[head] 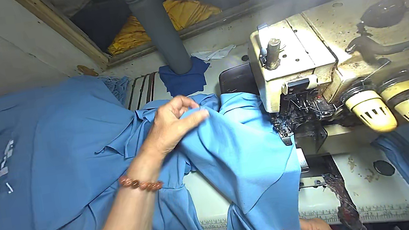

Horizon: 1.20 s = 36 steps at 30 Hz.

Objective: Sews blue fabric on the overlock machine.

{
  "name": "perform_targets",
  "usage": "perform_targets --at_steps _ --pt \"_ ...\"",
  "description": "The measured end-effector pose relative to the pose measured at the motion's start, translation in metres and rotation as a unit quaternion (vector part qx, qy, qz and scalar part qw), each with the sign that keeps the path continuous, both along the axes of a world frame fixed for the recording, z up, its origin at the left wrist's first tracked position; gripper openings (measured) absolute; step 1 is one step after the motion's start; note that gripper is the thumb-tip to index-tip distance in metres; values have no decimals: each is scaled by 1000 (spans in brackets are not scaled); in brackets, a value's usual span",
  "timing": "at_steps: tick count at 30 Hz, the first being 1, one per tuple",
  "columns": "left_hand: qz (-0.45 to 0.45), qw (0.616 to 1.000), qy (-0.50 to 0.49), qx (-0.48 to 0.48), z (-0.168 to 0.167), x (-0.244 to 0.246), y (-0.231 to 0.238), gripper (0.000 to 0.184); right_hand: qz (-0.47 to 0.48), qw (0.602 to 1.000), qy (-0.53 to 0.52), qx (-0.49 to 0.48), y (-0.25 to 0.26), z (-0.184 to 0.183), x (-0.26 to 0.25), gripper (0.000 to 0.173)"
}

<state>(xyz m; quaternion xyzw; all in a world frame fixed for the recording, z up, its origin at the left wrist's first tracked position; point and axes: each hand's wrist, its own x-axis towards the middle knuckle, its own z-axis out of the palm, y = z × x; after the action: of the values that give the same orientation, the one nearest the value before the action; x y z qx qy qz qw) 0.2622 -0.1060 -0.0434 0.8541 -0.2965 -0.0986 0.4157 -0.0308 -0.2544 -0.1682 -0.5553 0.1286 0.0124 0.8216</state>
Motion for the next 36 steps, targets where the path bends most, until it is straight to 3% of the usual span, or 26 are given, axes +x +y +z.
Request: perform_targets --at_steps 2,3,4,5,6,8,10,12,14,15,16,17,19,21,24,27,29,31,33,36 --pt "-27 971 20 236 26 -5 12 23 -7 1000 -5 -9 1 -1 -1 15" --pt "-42 953 26 298 30 -7 20 20 -11 1000 -9 -18 1 -1 -2 14" --pt "-61 957 28 284 30 -12 31 12 -14 999 -15 -33 2 -2 -2 13" --pt "-78 977 44 193 28 -20 45 4 -16 999 -22 -47 3 -3 -2 13" --pt "-86 990 106 32 24 -35 56 7 -17 998 -26 -57 3 -3 -3 12" --pt "-87 909 286 -290 17 -79 65 17 -14 998 -31 -60 4 -1 -4 11" --pt "-18 843 360 -400 12 -120 69 19 -10 997 -39 -60 3 5 -7 12" --pt "51 847 400 -345 -4 -135 86 12 -6 997 -57 -58 3 5 -11 12" --pt "102 938 312 -115 -27 -131 109 9 0 996 -72 -53 2 0 -16 10" --pt "120 972 194 51 -35 -130 117 8 2 995 -81 -51 2 -1 -19 9" --pt "140 977 63 148 -41 -134 120 12 5 995 -90 -50 2 -1 -22 8" --pt "152 971 -65 173 -45 -141 119 20 8 994 -99 -50 1 0 -24 8" --pt "134 955 -239 113 -43 -161 100 34 13 991 -123 -51 1 0 -27 6" --pt "46 970 -236 24 -40 -192 68 36 25 987 -148 -60 2 3 -29 6" --pt "-26 976 -216 -1 -68 -225 29 33 46 981 -176 -72 3 10 -29 10" --pt "49 983 -155 -83 -81 -221 13 22 68 982 -168 -56 0 15 -29 13" --pt "129 976 -36 -172 -66 -207 7 18 81 983 -163 -33 -3 13 -31 13" --pt "144 963 13 -229 -45 -191 12 12 89 982 -165 -10 -5 11 -32 12" --pt "72 979 -35 -189 -22 -189 20 4 89 981 -175 -4 -7 9 -31 10" --pt "-108 986 -75 -98 -8 -204 18 6 83 979 -184 -3 -8 6 -32 9"
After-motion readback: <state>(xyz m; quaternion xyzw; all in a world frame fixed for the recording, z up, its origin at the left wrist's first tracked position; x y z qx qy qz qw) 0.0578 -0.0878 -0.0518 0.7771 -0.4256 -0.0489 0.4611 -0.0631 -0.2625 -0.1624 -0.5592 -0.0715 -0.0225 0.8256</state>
